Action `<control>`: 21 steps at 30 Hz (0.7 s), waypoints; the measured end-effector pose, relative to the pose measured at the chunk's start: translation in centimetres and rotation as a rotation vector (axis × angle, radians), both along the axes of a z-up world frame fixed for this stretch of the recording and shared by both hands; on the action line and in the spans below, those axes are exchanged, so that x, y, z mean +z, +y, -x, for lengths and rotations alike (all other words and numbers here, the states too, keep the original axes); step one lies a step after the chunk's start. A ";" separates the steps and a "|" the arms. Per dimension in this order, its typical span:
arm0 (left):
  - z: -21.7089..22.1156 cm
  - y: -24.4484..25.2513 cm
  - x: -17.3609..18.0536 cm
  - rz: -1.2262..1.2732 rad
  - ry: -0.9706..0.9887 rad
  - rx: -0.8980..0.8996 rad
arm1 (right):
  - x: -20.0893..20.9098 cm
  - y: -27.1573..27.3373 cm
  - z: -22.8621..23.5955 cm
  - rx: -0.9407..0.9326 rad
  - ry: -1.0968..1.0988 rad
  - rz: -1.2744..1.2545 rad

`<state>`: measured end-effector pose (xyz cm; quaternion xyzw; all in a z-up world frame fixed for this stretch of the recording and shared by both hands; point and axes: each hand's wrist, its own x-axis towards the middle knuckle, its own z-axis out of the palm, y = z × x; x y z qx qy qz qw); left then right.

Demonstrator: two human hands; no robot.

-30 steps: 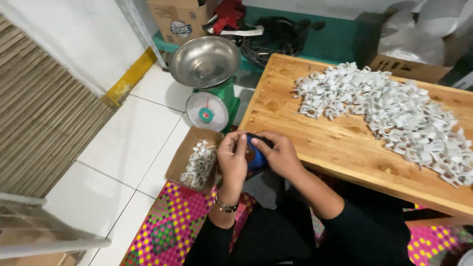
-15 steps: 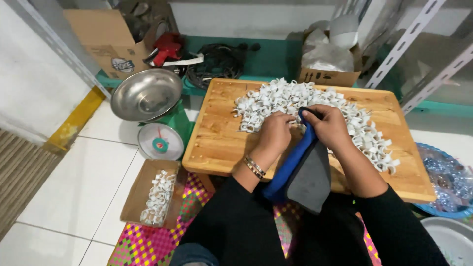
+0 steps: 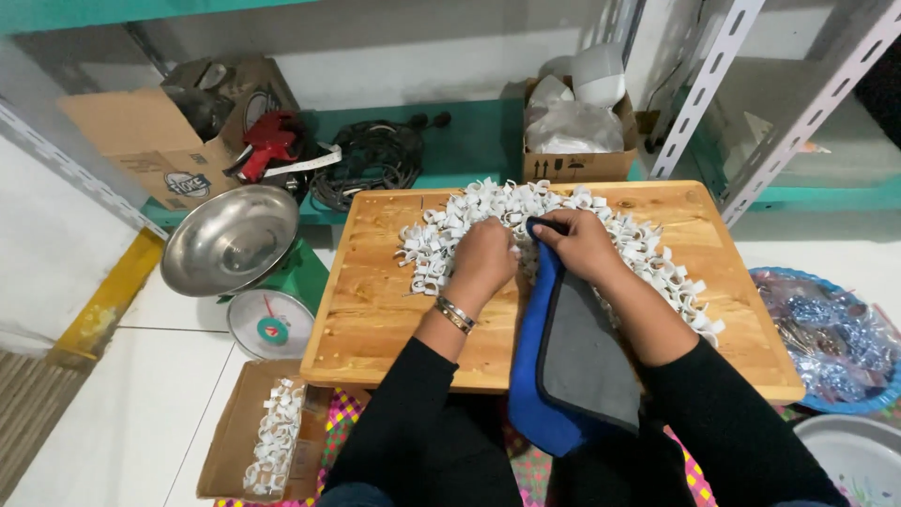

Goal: The person sits on a mat on the floor and repeatedly picks up white plastic cable ties from a wooden board. They insert the ties into a blue and gray fabric pouch held in their lap, securing them one by one.

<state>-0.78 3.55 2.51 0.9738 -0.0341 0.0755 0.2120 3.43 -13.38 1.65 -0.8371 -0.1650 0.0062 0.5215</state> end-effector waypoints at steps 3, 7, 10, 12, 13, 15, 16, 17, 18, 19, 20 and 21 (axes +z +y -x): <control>-0.2 0.1 1.6 0.345 -0.080 0.073 | 0.8 -0.1 0.7 -0.049 -0.054 -0.155; -4.3 -1.5 -1.4 0.728 -0.064 0.184 | 0.6 -0.4 0.8 -0.113 -0.072 -0.298; -5.7 -3.5 -2.1 1.278 -0.134 0.122 | 1.2 -0.3 1.0 -0.102 -0.182 -0.391; -4.5 -4.1 -1.2 1.469 -0.120 0.105 | 0.3 -0.5 0.4 -0.063 -0.399 -0.347; -5.2 -4.1 -2.5 1.471 -0.119 0.102 | 0.2 -0.3 0.5 -0.065 -0.400 -0.344; -6.6 -4.0 -5.2 1.620 -0.190 0.107 | -0.2 0.3 0.8 -0.033 -0.545 -0.205; -6.3 -3.9 -5.3 1.622 -0.188 0.116 | -0.3 0.5 1.3 -0.028 -0.538 -0.203; -6.0 -3.9 -5.4 1.637 -0.239 0.118 | -0.4 0.7 1.8 -0.026 -0.563 -0.162; -6.1 -3.7 -5.1 1.647 -0.294 0.112 | -0.2 1.1 2.0 -0.026 -0.597 -0.125; -5.9 -3.6 -4.9 1.646 -0.298 0.113 | -0.4 1.1 1.7 -0.023 -0.599 -0.127; -5.6 -3.6 -4.8 1.600 -0.327 0.098 | -0.6 1.0 1.5 -0.039 -0.619 -0.117; -5.3 -3.7 -4.7 1.555 -0.354 0.083 | -0.8 1.0 1.3 -0.055 -0.640 -0.107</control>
